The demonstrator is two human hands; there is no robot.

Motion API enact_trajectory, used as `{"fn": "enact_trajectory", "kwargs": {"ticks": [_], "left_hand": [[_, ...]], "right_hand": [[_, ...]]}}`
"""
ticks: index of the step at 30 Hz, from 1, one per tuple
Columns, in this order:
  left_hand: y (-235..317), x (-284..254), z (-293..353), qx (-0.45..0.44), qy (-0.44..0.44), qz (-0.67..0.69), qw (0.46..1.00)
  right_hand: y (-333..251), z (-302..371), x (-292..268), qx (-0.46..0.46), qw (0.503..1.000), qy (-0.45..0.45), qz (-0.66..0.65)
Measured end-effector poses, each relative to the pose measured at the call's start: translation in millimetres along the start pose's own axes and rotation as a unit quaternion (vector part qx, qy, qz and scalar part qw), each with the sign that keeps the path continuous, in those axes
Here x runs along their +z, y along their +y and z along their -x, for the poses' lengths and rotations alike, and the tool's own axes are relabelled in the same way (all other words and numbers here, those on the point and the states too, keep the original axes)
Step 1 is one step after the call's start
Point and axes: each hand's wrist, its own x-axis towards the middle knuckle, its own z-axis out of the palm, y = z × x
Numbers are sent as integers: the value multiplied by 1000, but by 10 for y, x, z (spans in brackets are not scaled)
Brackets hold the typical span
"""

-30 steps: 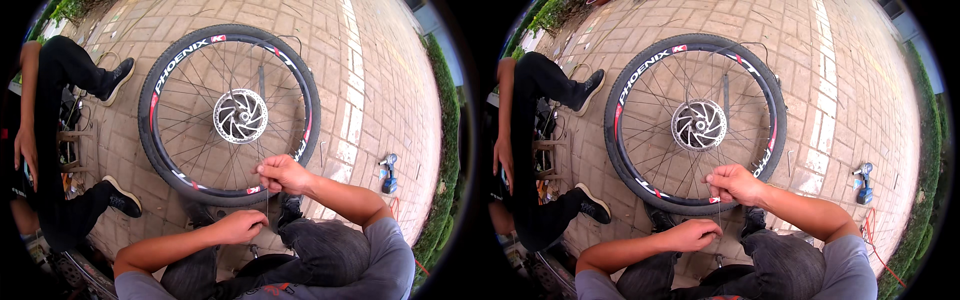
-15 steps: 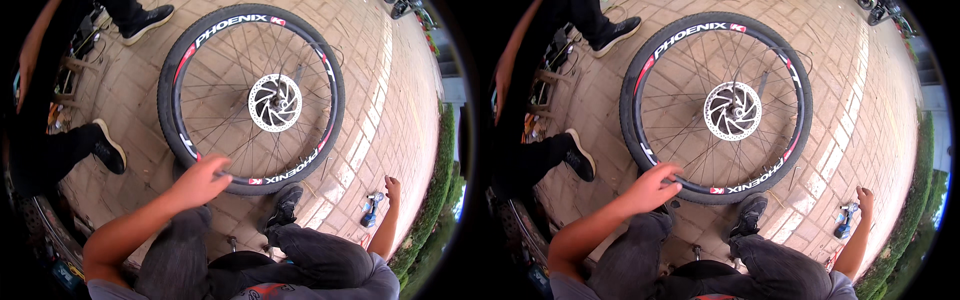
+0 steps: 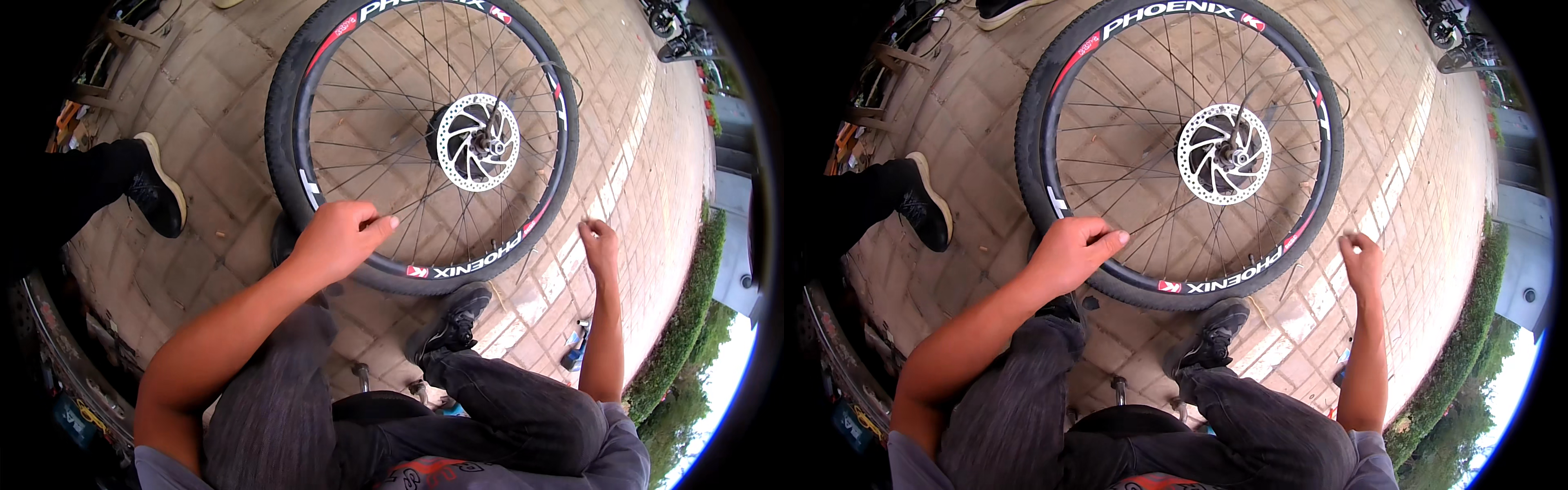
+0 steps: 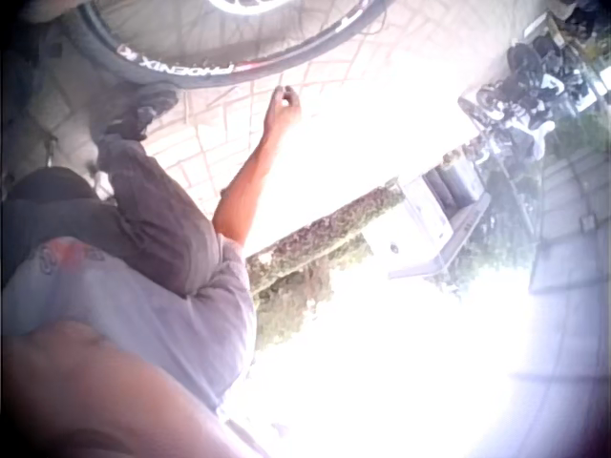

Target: The person sits on the ground and uses a small tool to adjust the hub and disc brake rotor of a bicycle wheel. They repeatedly tighten and loosen components at the center of the wheel while another person sits nearby.

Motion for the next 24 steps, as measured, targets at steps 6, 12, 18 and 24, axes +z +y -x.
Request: {"fn": "enact_trajectory", "kwargs": {"ticks": [6, 12, 18, 24], "left_hand": [[57, 309, -36, -182, -54, 423, 886], [733, -119, -144, -42, -104, 475, 873], [443, 84, -768, 122, 96, 23, 988], [643, 228, -1368, 361, 160, -232, 889]], "right_hand": [[-1834, 929, 596, -440, 893, -46, -82], [-1092, 1003, 1230, -405, 906, -101, 76], [-1032, 967, 1269, -328, 934, -140, -9], [-1067, 942, 1223, -308, 938, -143, -65]]}}
